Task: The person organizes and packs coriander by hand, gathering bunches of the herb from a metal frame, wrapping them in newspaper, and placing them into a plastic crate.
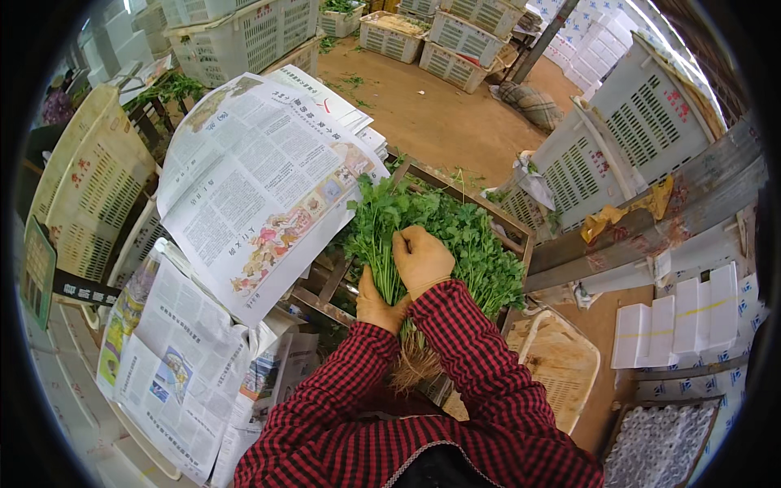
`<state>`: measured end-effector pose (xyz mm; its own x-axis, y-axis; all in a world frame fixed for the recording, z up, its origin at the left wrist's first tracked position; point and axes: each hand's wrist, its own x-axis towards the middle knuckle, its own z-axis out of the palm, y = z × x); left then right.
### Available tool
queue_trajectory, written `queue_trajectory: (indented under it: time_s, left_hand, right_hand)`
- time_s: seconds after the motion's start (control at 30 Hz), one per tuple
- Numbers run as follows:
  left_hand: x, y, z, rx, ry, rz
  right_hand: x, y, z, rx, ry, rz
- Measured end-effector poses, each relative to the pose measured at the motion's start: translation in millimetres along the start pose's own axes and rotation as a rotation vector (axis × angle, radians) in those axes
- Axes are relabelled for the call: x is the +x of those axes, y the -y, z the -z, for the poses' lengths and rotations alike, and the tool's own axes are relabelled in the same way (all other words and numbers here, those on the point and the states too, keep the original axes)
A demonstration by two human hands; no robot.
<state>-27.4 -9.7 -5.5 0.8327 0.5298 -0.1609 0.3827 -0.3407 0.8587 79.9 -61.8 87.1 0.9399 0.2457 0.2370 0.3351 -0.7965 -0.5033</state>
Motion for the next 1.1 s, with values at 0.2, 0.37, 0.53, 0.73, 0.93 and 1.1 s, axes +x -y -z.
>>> queue_trajectory:
  time_s: [0.2,0.37,0.53,0.73,0.93,1.1]
  left_hand:
    - [-1,3,-2,0.014,0.003,-0.056]
    - [-2,-4,8,0.027,0.065,-0.005]
    - [-2,-3,5,0.002,0.059,-0.049]
    - [2,2,16,-0.049,0.053,-0.026]
    - [2,-15,16,-0.186,0.110,0.107]
    - [-1,-21,13,-0.139,-0.112,-0.261]
  right_hand:
    - [44,-15,13,0.496,-0.252,-0.185]
    - [110,-29,87,1.133,-0.519,-0.194]
    - [81,-17,183,1.236,-0.688,-0.079]
    - [-42,-21,163,1.260,-0.073,-0.114]
    - [-170,-77,116,1.327,0.274,-0.713]
    - [-181,-81,129,1.122,0.766,-0.672]
